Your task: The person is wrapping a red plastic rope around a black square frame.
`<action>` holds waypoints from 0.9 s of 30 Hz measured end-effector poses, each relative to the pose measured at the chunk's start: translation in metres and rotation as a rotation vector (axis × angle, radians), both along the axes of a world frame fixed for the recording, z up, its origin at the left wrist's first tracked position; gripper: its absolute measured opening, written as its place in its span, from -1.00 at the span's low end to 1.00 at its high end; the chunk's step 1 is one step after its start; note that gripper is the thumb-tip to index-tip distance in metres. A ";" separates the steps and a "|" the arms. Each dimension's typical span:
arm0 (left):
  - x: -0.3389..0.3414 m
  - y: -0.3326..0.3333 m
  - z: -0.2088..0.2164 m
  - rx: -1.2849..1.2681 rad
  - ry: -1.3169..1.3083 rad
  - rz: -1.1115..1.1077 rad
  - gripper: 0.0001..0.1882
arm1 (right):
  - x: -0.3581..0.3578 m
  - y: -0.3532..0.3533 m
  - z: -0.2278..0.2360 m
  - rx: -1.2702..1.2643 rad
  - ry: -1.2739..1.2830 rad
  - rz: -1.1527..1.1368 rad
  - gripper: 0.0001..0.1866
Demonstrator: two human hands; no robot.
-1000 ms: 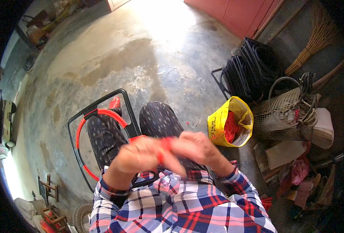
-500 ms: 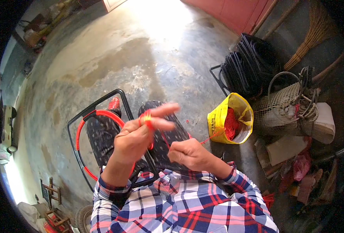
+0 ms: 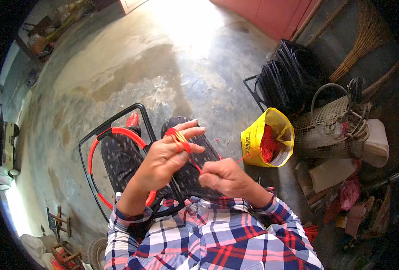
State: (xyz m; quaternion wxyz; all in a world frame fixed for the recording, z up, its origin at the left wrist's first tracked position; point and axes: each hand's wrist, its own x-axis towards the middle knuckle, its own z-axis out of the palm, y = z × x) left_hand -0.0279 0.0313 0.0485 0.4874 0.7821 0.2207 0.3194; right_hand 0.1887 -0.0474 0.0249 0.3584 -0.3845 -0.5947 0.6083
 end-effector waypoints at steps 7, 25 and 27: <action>0.004 -0.030 0.020 -0.589 -0.377 -0.814 -0.60 | 0.015 0.009 -0.007 0.048 0.171 -0.125 -0.72; 0.003 -0.012 0.018 -0.334 -0.199 -0.069 -0.69 | -0.008 0.004 0.001 0.053 -0.082 0.067 -0.78; 0.001 -0.009 -0.001 0.187 0.261 0.101 -0.72 | 0.001 0.004 0.006 0.075 -0.002 -0.058 -0.77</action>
